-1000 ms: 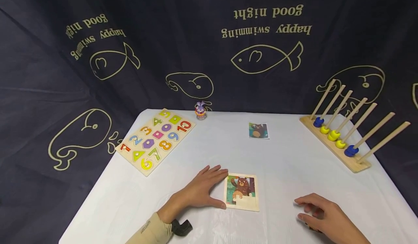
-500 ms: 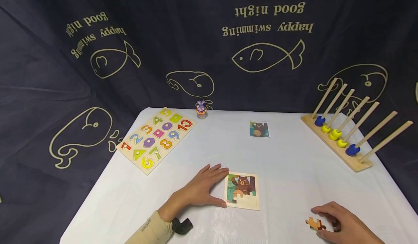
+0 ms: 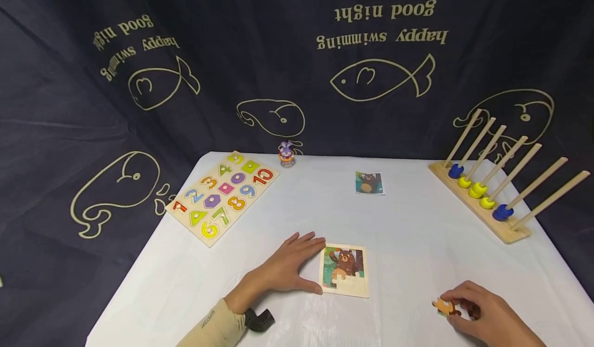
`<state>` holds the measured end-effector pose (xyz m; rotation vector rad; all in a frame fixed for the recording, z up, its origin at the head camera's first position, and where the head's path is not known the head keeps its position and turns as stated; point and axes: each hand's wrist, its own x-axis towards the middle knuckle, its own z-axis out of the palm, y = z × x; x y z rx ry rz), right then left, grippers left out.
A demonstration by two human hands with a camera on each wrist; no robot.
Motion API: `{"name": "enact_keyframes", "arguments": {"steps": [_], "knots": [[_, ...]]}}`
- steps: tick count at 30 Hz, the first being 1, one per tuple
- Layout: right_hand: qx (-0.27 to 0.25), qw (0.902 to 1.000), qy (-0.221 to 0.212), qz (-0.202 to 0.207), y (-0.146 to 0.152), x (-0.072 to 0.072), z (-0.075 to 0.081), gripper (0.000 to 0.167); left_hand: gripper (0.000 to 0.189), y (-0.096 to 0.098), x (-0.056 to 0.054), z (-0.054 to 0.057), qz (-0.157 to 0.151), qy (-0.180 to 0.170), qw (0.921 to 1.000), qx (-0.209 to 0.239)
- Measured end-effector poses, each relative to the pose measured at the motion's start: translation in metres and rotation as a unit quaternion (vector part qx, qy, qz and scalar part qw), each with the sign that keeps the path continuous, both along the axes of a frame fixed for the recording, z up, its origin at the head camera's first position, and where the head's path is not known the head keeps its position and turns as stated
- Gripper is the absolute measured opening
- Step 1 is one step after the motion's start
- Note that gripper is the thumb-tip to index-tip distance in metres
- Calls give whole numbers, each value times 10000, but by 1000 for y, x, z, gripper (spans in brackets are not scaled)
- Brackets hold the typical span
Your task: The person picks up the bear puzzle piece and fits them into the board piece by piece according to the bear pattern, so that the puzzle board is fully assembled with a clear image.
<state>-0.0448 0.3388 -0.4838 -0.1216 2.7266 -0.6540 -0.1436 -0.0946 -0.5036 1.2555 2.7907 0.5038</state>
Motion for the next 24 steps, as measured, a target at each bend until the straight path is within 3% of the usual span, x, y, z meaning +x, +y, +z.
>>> {"name": "enact_keyframes", "arguments": {"steps": [7, 12, 20, 24], "knots": [[-110, 9999, 38, -50, -24, -10, 5, 39, 105, -1, 0, -1, 37, 39, 10000, -30], [-243, 9992, 312, 69, -46, -15, 9, 34, 105, -2, -1, -1, 23, 41, 10000, -22], [-856, 9861, 897, 1109, -81, -24, 13, 27, 106, -3, -1, -1, 30, 13, 10000, 5], [-936, 9774, 1282, 1393, -91, -28, 15, 25, 105, -2, -1, -2, 19, -5, 10000, 16]]}}
